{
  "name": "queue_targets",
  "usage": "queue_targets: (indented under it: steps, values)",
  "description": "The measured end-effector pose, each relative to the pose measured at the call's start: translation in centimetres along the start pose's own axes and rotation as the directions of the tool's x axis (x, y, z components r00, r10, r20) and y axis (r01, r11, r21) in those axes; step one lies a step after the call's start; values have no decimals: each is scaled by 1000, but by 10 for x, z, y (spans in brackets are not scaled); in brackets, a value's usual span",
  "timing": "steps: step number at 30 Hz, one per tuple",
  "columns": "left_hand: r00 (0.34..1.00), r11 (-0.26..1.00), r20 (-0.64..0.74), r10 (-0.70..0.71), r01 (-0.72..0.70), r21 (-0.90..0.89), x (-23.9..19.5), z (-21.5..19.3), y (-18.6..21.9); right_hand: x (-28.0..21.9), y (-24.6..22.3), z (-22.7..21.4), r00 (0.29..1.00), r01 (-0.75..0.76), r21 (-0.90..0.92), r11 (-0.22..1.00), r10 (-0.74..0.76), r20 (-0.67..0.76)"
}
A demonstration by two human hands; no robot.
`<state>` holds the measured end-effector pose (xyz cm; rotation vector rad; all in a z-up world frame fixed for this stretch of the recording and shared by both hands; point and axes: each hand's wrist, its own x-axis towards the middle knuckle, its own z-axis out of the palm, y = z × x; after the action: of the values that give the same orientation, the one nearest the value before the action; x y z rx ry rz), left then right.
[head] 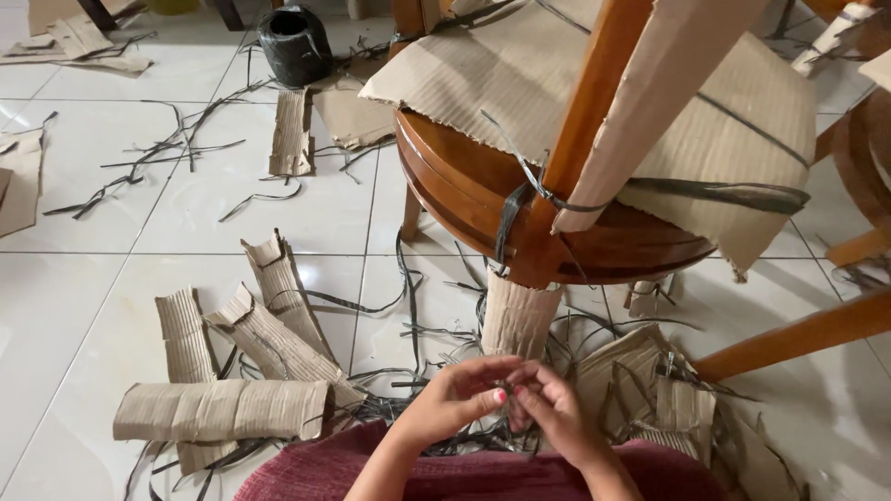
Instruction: Wrapping chair legs with corrugated cardboard and securing them with plastic strips and scissors for protection.
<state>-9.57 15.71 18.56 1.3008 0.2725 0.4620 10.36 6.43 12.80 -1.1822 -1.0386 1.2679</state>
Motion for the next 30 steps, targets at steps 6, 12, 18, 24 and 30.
queue_targets:
  steps: [6,12,18,24,30]
  values:
    - [895,987,-445,35,38,154,15,-13,-31,10,23,9,993,-115,131,985,114,9]
    - [871,978,-488,-56,146,148,15,-28,-7,19,18,-14,980,-196,-143,970,191,-49]
    - [882,885,-470,20,203,418,8,-47,-6,20,22,-58,998,-37,-204,978,48,50]
    - [815,920,-574,84,158,359,6,-54,-4,22,28,-99,873,-282,-307,909,110,-476]
    - [918,988,-392,-60,111,109,5,-50,-12,16,27,-89,968,-41,23,999,45,-246]
